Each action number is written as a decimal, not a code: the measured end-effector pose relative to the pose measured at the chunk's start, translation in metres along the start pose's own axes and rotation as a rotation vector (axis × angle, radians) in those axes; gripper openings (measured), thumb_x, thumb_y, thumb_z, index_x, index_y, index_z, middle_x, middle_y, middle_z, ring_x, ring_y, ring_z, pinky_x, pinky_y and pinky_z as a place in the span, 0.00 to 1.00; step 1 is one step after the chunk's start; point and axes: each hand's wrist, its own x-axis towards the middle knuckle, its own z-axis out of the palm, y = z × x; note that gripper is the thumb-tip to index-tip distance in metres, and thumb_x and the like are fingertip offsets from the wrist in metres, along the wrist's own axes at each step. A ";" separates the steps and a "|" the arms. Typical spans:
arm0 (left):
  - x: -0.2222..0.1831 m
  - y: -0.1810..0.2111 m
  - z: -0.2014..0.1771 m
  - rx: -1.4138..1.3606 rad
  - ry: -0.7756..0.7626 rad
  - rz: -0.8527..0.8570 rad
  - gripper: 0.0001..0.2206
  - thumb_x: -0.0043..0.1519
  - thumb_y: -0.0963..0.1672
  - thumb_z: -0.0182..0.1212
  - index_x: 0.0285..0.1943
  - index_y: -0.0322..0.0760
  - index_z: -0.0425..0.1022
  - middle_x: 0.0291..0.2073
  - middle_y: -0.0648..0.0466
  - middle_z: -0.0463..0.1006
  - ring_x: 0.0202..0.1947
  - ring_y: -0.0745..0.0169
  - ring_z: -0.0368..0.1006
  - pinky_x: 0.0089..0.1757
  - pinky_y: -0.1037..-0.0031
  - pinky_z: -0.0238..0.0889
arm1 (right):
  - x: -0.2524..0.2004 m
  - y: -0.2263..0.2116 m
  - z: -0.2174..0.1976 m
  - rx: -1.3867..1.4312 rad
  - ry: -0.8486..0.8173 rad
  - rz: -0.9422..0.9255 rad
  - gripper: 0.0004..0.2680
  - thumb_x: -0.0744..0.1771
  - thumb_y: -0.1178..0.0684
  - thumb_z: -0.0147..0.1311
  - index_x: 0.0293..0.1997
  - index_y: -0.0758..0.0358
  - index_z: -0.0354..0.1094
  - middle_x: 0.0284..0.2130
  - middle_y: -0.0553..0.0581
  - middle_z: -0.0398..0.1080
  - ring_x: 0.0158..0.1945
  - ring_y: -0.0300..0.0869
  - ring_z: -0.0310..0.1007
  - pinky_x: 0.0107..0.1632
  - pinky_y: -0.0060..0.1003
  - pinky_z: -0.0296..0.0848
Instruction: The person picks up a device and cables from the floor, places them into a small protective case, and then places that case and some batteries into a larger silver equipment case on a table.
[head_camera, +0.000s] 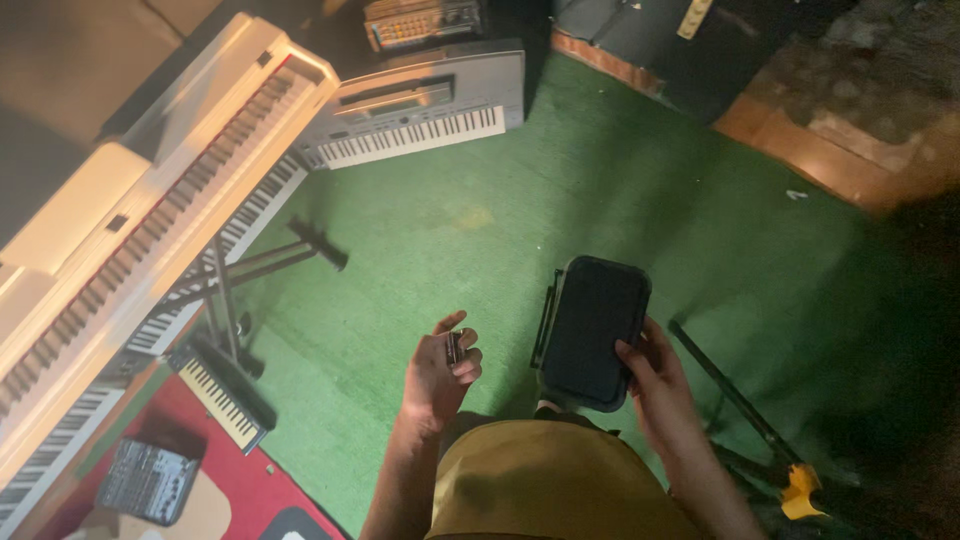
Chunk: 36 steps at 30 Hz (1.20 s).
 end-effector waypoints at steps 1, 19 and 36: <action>0.009 -0.001 0.010 0.067 0.016 -0.044 0.18 0.64 0.41 0.46 0.64 0.35 0.66 0.36 0.53 0.69 0.25 0.68 0.57 0.28 0.77 0.54 | 0.004 0.000 -0.010 0.003 0.036 -0.003 0.25 0.69 0.56 0.52 0.78 0.61 0.50 0.61 0.62 0.65 0.56 0.44 0.67 0.51 0.41 0.66; 0.251 -0.001 0.088 0.400 -0.102 -0.406 0.13 0.69 0.45 0.51 0.61 0.39 0.68 0.37 0.59 0.69 0.29 0.72 0.60 0.30 0.80 0.56 | 0.100 -0.063 -0.041 0.258 0.468 -0.079 0.27 0.67 0.54 0.51 0.77 0.60 0.46 0.64 0.59 0.63 0.63 0.47 0.66 0.58 0.47 0.69; 0.473 0.030 0.195 0.633 -0.380 -0.834 0.10 0.72 0.50 0.46 0.47 0.44 0.66 0.27 0.61 0.63 0.22 0.74 0.53 0.26 0.79 0.48 | 0.195 -0.132 0.018 0.560 0.770 -0.409 0.22 0.68 0.59 0.50 0.73 0.68 0.54 0.57 0.57 0.68 0.59 0.42 0.68 0.58 0.39 0.68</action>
